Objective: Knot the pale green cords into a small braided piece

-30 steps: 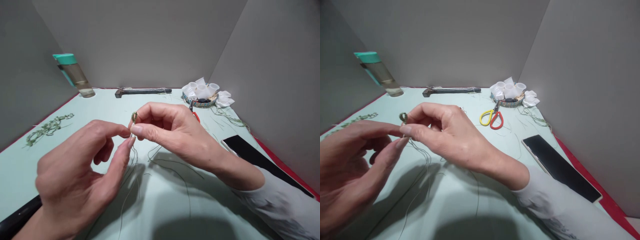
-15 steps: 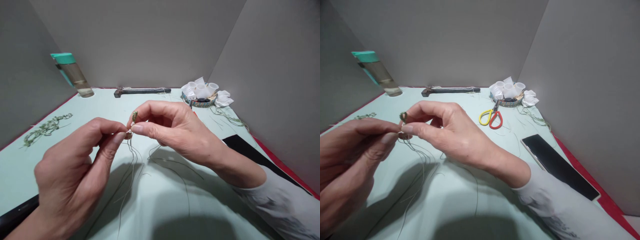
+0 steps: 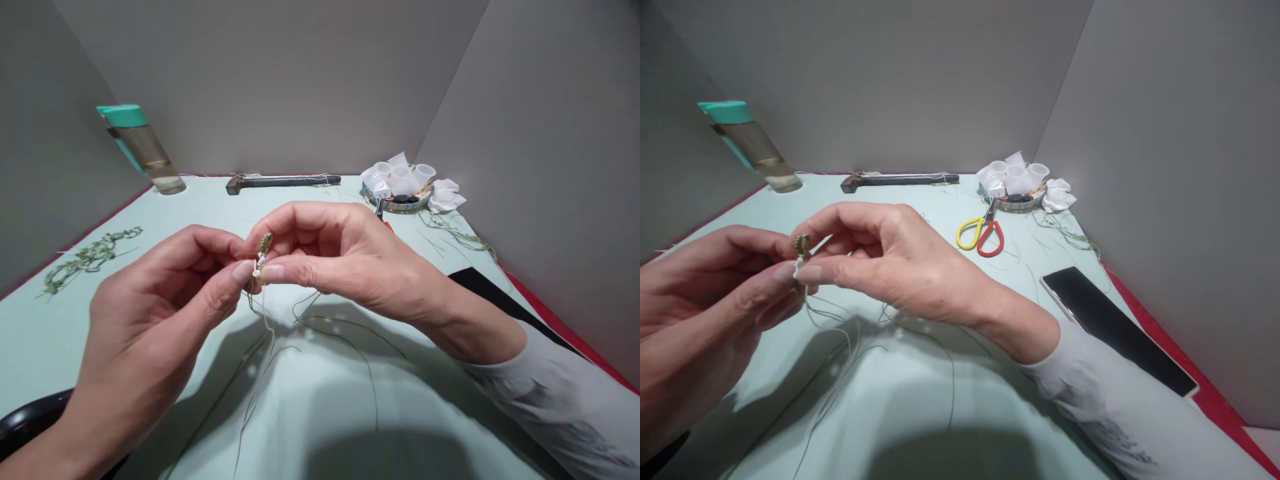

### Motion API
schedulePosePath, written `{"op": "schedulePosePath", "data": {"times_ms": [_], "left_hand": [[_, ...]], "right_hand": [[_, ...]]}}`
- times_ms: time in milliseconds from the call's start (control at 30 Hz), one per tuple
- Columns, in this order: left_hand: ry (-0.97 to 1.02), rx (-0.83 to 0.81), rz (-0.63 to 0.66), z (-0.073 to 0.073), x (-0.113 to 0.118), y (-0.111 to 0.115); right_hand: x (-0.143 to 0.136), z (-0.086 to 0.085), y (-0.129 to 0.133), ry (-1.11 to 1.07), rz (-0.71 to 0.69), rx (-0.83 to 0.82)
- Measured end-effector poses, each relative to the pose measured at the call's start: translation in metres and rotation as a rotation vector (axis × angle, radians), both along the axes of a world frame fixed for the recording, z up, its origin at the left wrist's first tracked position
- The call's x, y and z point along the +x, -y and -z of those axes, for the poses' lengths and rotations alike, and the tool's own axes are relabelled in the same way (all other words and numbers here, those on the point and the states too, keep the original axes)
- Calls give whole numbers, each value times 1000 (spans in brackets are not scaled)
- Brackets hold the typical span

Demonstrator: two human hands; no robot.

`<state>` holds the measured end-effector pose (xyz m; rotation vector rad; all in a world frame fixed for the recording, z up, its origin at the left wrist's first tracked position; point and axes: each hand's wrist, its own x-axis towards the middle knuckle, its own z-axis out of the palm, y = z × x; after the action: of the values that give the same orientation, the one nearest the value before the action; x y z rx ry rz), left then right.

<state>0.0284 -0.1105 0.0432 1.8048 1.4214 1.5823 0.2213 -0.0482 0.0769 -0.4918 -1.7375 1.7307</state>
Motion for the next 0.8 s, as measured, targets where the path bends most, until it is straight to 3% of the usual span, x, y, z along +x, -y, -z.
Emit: {"op": "schedulePosePath", "data": {"times_ms": [100,200,333,500,700,800], "left_hand": [[69,-36,0,-2,3,0],[5,79,-144,-5,6,2],[-98,172,-198,-7,9,4],[-122,132,-256,-9,15,10],[-107,149,-181,-7,21,16],[-111,135,-204,-5,22,16]], "right_hand": [[0,0,0,26,46,3],[0,-2,1,18,70,10],[-1,-2,2,20,93,-9],[-1,-1,2,2,77,-22],[-1,1,1,-32,79,-43],[-1,1,1,-45,93,-38]]}}
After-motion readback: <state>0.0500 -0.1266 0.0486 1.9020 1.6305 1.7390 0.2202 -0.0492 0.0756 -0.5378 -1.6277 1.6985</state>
